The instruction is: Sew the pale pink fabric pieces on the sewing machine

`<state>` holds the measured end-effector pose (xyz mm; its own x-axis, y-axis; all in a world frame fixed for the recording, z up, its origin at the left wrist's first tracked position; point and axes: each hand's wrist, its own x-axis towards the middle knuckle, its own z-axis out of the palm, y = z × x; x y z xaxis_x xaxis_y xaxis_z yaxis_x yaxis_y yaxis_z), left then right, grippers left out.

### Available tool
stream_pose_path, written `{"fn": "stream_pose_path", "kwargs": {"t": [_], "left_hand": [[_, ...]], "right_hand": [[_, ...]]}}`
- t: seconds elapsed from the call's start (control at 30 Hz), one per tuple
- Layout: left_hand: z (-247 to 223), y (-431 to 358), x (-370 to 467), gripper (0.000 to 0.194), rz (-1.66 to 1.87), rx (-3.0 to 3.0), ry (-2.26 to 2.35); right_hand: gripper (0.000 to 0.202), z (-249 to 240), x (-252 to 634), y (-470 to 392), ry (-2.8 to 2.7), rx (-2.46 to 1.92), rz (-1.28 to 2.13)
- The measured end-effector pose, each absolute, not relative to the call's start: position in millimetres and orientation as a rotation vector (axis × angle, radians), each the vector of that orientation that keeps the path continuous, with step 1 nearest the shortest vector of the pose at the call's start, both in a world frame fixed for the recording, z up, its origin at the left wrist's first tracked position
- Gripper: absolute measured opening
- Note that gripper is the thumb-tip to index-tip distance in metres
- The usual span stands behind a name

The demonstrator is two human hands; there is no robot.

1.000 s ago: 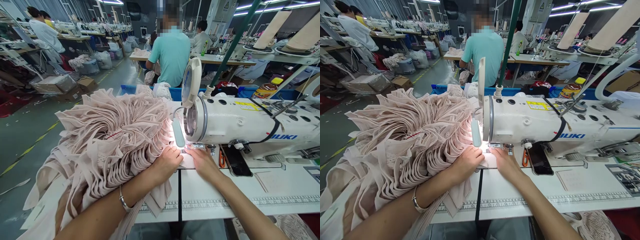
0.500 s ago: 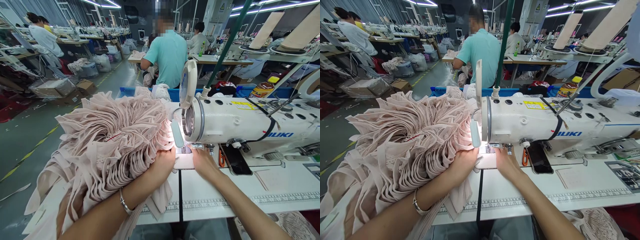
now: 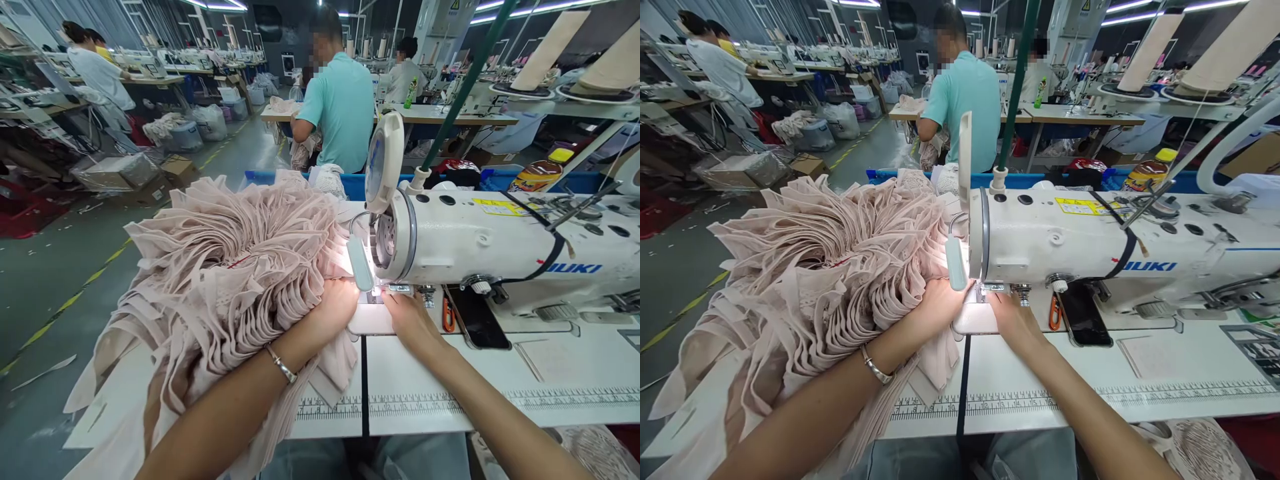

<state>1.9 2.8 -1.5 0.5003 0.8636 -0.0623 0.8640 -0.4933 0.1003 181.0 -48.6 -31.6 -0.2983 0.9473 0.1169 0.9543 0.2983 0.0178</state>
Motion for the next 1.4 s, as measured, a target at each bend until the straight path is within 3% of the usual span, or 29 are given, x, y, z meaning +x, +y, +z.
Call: {"fn": "stream_pose_path", "kwargs": {"t": [0.53, 0.93, 1.23, 1.4], "left_hand": [[3.8, -3.1, 2.4, 0.016, -0.026, 2.595, 1.520], [-11.5, -40.5, -23.3, 0.031, 0.753, 3.210, 1.037], [-10.7, -37.6, -19.6, 0.032, 0.847, 3.281, 0.688], [-13.8, -39.0, -19.1, 0.032, 0.734, 3.273, 0.746]], "right_hand": [[0.055, -32.0, 184.4, -54.6, -2.467, -1.775, -0.305], [0.059, -19.7, 173.6, -54.5, -2.536, -2.001, -0.009], [0.064, -21.0, 173.2, -53.7, -2.580, -2.056, 0.031], [0.065, -20.2, 171.8, -53.3, -2.549, -2.046, 0.033]]}}
